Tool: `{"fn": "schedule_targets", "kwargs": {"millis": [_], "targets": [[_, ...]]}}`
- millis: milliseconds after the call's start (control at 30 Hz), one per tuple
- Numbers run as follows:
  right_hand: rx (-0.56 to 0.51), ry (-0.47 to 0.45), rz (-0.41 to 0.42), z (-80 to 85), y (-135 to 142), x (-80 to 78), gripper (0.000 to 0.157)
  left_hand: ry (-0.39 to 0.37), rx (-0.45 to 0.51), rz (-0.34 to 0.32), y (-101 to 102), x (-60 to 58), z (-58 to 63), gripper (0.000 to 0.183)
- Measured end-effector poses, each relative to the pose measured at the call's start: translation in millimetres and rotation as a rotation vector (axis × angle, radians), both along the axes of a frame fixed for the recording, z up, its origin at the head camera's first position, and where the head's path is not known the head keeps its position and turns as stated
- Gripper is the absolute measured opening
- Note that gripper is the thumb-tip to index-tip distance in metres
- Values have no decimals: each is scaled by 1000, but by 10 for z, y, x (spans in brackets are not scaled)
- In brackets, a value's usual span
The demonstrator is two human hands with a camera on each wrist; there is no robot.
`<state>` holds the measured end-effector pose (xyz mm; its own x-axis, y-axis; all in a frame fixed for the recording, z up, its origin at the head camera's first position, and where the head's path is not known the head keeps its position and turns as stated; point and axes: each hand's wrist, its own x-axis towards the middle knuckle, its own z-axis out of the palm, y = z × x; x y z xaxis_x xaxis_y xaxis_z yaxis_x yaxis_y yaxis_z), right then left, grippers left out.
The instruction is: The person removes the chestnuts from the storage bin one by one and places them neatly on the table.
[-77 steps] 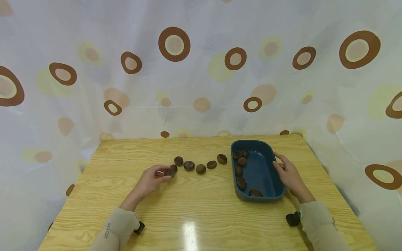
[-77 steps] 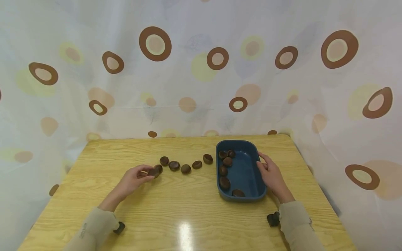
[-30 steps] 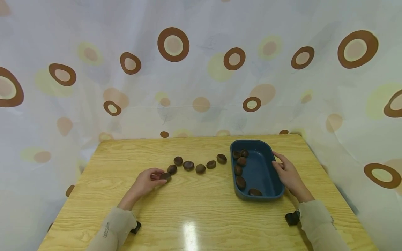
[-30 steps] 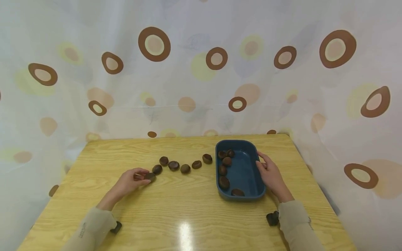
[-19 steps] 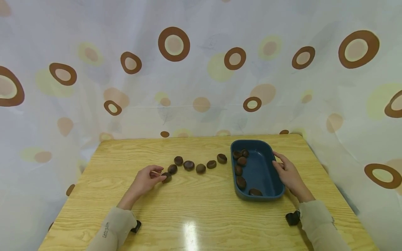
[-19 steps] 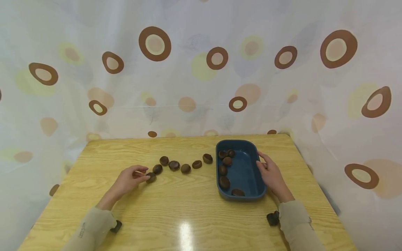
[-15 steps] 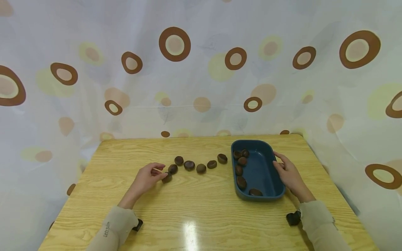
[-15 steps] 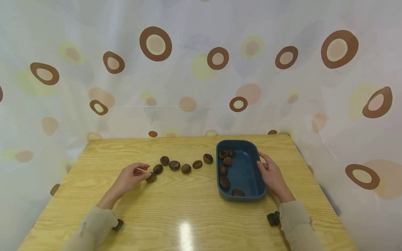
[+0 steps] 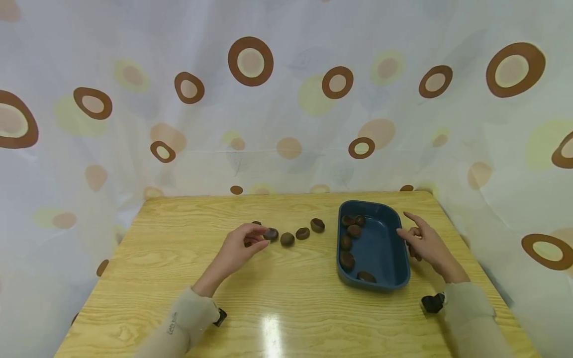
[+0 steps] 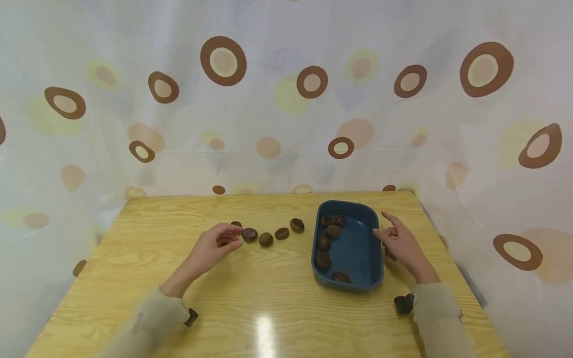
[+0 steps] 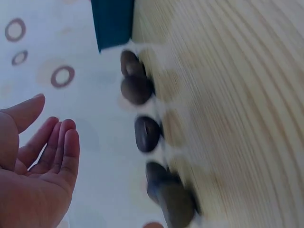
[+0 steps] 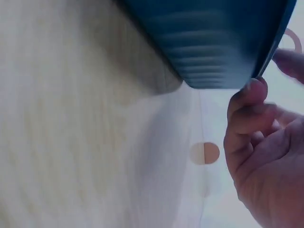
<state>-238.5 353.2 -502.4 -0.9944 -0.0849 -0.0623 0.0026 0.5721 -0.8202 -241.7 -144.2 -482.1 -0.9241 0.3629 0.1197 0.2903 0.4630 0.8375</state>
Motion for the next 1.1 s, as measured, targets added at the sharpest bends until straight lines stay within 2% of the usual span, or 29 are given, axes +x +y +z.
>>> {"fn": "schedule_targets", "kwargs": {"millis": [67, 167, 300, 367, 467, 567, 700, 767, 933, 1100], "targets": [[2, -6, -7, 18, -10, -30, 75, 11, 9, -51, 131, 30, 23, 37], [-6, -69, -15, 34, -38, -46, 73, 23, 20, -121, 324, 73, 44, 35], [58, -152, -18, 51, -24, 2, 73, 33, 37, -182, 557, 125, 62, 32], [105, -128, -24, 55, 7, 23, 73, 37, 53, -220, 675, 140, 61, 32], [162, -30, -28, 44, 48, -2, 71, 32, 71, -279, 856, 163, 54, 32], [179, 14, -55, 20, 51, -50, 60, 11, 86, -335, 1045, 189, 40, 34], [260, -34, -76, 65, 83, -27, 44, -2, 89, -380, 1257, 195, 27, 35], [322, -29, -68, 82, 114, -9, 45, -4, 92, -393, 1340, 183, 25, 34], [364, 49, -2, 48, 160, -35, 46, -22, 113, -422, 1537, 168, 19, 35], [387, -18, 67, 94, 131, -22, 46, -39, 128, -441, 1764, 182, -1, 39]]}}
